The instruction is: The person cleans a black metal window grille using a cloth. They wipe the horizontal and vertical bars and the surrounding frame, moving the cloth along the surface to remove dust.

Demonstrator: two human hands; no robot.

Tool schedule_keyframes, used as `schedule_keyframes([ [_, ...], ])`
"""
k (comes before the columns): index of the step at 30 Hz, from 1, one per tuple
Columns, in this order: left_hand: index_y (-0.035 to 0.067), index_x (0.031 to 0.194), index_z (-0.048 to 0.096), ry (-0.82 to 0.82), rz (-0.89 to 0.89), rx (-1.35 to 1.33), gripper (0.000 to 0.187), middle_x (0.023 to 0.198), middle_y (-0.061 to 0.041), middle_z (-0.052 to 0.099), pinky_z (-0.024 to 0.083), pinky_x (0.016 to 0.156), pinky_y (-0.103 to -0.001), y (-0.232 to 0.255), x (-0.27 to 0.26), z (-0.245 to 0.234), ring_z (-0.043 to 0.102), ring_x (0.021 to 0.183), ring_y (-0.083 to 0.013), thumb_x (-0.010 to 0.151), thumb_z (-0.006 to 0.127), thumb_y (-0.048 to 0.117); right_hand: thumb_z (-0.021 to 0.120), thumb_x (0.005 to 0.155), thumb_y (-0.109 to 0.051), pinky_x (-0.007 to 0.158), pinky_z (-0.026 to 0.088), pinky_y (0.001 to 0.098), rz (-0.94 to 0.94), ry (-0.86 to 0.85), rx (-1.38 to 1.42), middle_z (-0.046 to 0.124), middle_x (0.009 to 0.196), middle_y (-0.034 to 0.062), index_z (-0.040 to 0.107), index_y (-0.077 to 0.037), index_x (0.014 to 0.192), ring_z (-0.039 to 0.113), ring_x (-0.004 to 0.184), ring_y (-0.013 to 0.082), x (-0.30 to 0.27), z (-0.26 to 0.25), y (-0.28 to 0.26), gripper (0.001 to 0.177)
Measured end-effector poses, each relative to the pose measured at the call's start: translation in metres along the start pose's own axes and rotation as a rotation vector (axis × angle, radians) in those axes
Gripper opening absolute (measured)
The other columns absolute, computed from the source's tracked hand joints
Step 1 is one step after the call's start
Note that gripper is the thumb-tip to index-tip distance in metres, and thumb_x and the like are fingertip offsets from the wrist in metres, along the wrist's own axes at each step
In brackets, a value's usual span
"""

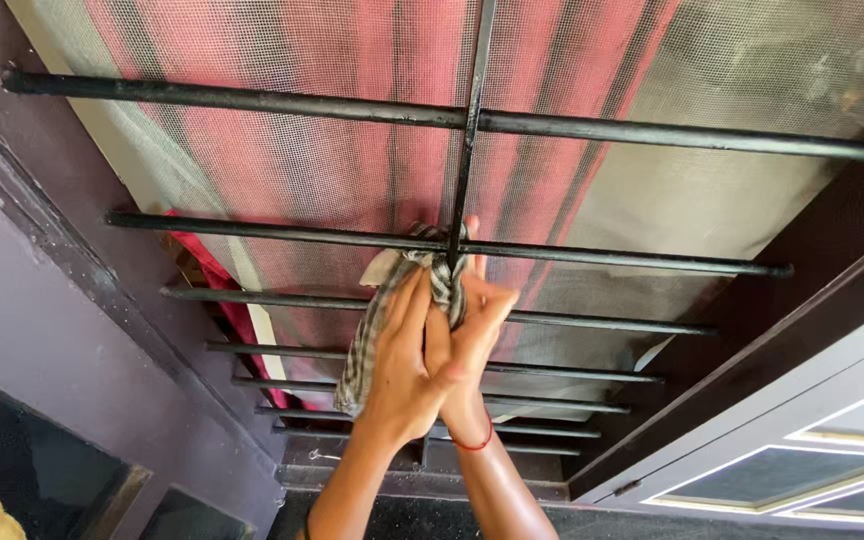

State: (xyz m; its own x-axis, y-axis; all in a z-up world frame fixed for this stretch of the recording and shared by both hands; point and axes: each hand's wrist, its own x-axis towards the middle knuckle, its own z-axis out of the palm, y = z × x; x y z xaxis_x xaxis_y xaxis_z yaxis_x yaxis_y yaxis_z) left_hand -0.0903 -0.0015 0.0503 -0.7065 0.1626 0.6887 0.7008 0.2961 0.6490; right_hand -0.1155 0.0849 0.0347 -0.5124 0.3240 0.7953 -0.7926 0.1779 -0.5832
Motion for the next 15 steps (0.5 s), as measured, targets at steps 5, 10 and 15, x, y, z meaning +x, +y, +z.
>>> schedule_keyframes([
  [5, -0.01, 0.152, 0.036, -0.091, 0.063, 0.313, 0.134, 0.158, -0.034, 0.04, 0.026, 0.125, -0.054, -0.003, -0.027, -0.017, 0.036, 0.151, -0.049, 0.066, 0.065, 0.088, 0.053, 0.106, 0.006, 0.137, 0.026, 0.0516, -0.202, -0.028, -0.306, 0.045, 0.159, 0.0325, 0.036, -0.001, 0.118, 0.04, 0.157, 0.0441, -0.036, -0.003, -0.001, 0.022],
  [10, -0.01, 0.156, 0.029, 0.045, 0.18, 0.385, 0.132, 0.16, -0.034, 0.036, 0.019, 0.128, -0.057, -0.021, -0.056, -0.019, 0.029, 0.154, -0.0523, 0.066, 0.072, 0.076, 0.059, 0.097, 0.006, 0.131, 0.033, 0.0479, -0.182, 0.001, -0.34, 0.057, 0.154, 0.0215, 0.061, 0.005, 0.132, 0.051, 0.153, 0.0388, -0.065, -0.003, -0.01, 0.035],
  [15, -0.006, 0.159, 0.027, 0.08, -0.094, 0.688, 0.113, 0.165, -0.03, 0.03, 0.021, 0.125, -0.053, -0.058, -0.036, -0.072, 0.025, 0.155, -0.0473, 0.075, 0.069, 0.058, 0.064, 0.094, -0.009, 0.124, 0.036, 0.0488, -0.282, -0.212, -0.714, 0.05, 0.155, 0.022, 0.057, 0.0, 0.133, 0.045, 0.148, 0.0394, -0.042, 0.049, -0.019, 0.041],
])
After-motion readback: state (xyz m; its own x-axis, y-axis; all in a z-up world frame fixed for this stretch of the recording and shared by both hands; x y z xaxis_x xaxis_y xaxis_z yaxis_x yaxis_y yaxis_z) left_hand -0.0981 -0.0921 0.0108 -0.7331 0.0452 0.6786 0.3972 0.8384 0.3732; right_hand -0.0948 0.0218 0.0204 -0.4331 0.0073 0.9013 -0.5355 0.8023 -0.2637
